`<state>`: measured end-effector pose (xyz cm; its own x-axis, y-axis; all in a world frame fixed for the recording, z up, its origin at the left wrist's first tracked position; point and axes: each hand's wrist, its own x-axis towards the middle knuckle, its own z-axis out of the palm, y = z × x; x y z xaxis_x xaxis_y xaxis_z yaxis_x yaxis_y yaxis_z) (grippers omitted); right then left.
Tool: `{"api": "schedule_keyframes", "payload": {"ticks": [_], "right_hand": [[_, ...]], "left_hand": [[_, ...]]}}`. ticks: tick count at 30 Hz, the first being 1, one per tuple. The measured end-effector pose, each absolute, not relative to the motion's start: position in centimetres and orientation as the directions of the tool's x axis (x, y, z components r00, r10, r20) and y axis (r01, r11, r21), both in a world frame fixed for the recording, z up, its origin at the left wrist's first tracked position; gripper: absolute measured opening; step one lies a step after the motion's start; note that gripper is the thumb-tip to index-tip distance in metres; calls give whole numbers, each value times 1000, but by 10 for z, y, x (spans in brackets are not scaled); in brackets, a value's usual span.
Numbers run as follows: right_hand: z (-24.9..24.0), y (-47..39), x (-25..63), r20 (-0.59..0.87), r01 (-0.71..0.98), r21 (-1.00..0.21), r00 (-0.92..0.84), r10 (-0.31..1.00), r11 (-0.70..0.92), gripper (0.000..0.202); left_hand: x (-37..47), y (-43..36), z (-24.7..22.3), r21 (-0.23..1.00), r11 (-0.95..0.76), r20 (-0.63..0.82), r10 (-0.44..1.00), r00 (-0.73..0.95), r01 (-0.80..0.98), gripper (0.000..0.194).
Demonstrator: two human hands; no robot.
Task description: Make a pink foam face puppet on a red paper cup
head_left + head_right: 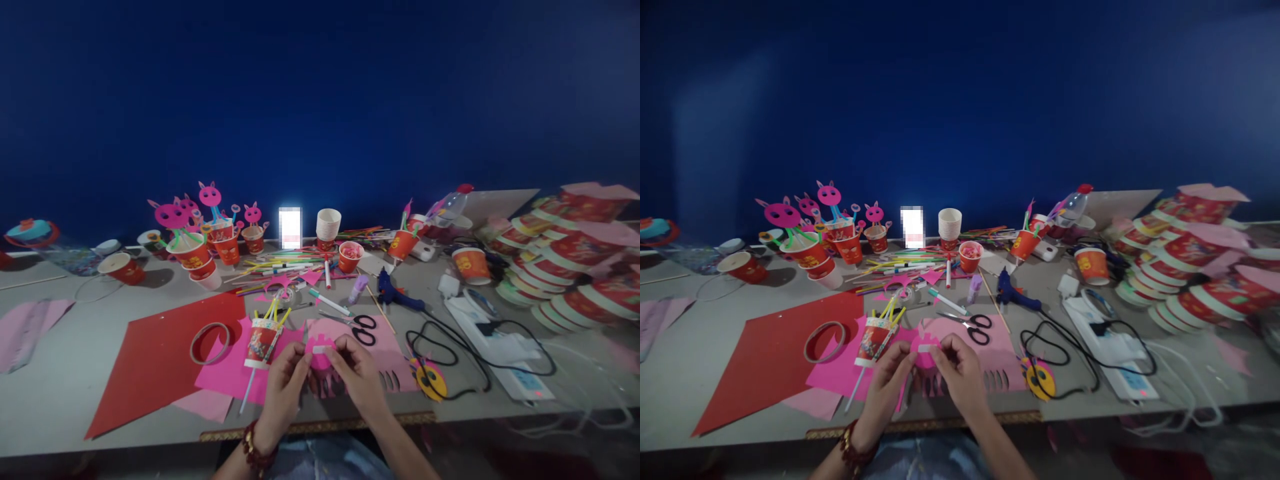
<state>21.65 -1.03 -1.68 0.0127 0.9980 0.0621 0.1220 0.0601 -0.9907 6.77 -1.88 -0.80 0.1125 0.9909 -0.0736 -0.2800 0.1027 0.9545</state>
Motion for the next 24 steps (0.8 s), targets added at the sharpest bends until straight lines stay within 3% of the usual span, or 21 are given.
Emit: {"api": "schedule_keyframes", "payload": {"ticks": [3,5,7,10,15,21,24], "right_hand": [[-16,-12,217,261,318,-923,107,959,216,15],[-12,-14,218,461,498,-797,136,877,341,19],[-6,-16,218,584,630,-651,59,810,424,17],[3,-20,216,591,676,-557,-86,802,483,14],[9,-20,214,548,647,-574,-152,822,502,12],[15,-20,214,556,661,-538,-190,810,524,11],[20,-20,214,547,675,-516,-214,809,527,13]], "left_hand": [[67,-18,-14,966,77,-50,992,114,-249,27],[66,-18,-18,979,48,-29,995,96,-199,25],[65,-19,-21,994,3,4,998,67,-112,23],[63,-19,-22,996,-80,77,996,52,45,21],[58,-23,-23,932,-248,231,968,93,265,16],[53,-27,-25,736,-419,407,901,146,531,14],[53,-28,-19,670,-458,452,876,168,584,14]]}}
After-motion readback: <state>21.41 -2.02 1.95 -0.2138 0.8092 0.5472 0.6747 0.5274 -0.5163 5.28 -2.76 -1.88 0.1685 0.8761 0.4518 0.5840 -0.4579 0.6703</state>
